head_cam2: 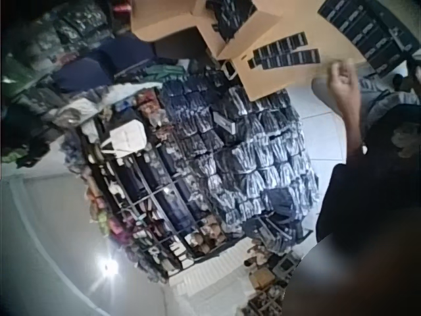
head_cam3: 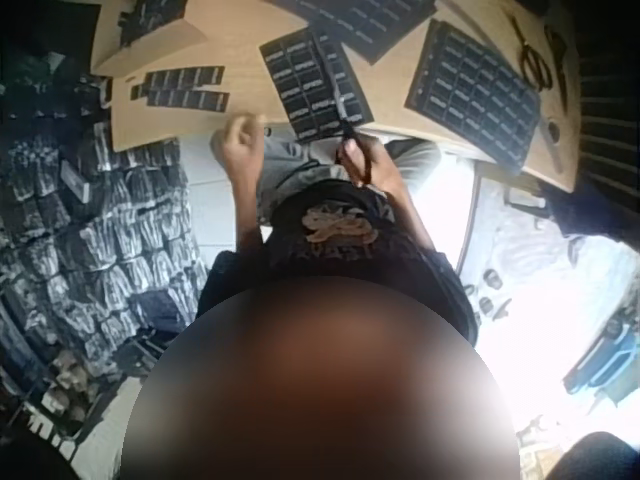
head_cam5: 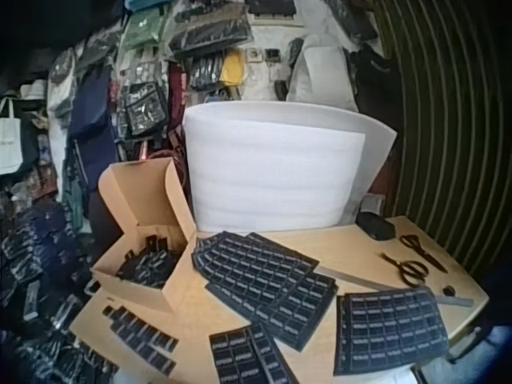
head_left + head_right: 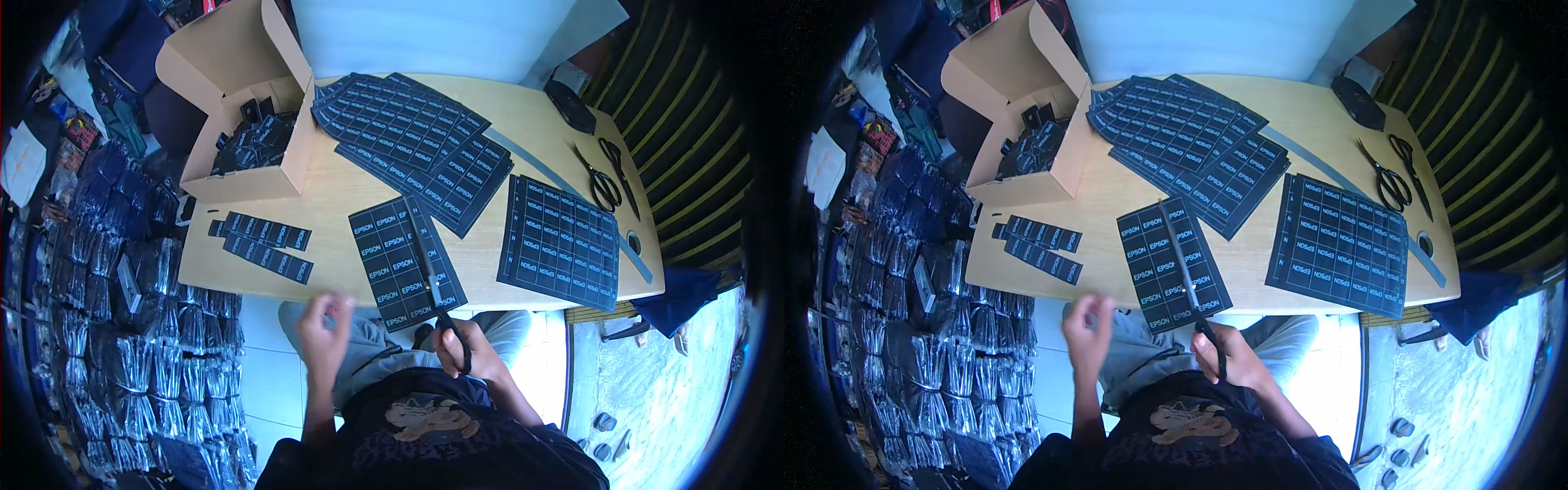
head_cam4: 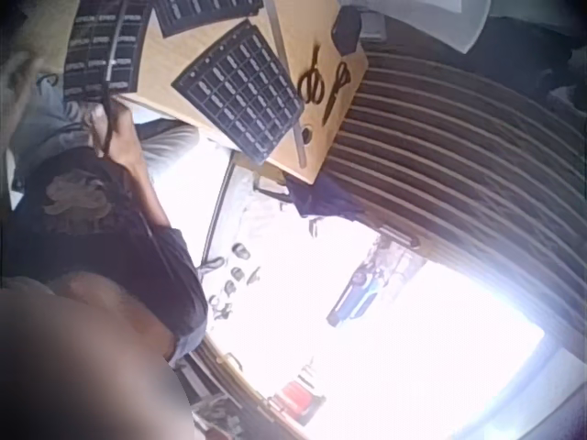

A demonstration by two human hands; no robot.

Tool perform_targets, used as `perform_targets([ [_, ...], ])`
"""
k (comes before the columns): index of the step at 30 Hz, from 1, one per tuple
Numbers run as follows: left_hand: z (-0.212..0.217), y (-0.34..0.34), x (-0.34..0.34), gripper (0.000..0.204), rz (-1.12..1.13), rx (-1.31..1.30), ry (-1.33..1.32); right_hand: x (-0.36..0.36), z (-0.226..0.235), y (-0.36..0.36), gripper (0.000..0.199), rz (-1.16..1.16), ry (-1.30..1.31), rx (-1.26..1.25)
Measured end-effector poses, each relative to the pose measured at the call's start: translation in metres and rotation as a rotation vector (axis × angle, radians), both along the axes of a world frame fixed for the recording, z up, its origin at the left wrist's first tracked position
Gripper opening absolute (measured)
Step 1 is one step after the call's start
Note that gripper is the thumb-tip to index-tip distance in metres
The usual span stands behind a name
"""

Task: Cutting individual labels from a large printed sheet using scissors.

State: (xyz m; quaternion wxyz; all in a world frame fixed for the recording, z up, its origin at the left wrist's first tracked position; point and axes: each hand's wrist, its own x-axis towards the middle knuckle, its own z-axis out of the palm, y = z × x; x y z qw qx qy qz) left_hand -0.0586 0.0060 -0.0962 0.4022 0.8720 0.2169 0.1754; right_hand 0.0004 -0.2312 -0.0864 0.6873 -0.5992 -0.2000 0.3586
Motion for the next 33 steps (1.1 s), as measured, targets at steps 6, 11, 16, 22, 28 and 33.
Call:
perform_targets([
  [6,-0.046,-0.041,-0.011,0.024,-0.110,-0.862,0.051,-0.023,-0.008,-0.016,0.062,-0.098,0.123,0.201],
  [11,-0.039,-0.045,0.002,0.027,-0.185,-1.176,0.099,-0.036,-0.013,-0.039,0.070,-0.098,0.039,0.087],
  [16,-0.034,-0.050,0.007,0.022,-0.175,-1.183,0.085,-0.052,-0.011,-0.080,0.065,0.058,-0.127,-0.233],
  [22,-0.030,-0.059,0.006,0.013,-0.133,-1.098,0.008,-0.075,-0.010,-0.115,0.063,0.272,-0.031,-0.408],
  [28,-0.025,-0.065,0.008,0.012,-0.121,-1.032,0.014,-0.073,-0.019,-0.102,0.063,0.284,0.004,-0.434],
  [33,-0.023,-0.066,0.005,0.014,-0.163,-1.009,0.006,-0.067,-0.021,-0.087,0.061,0.224,-0.026,-0.340],
])
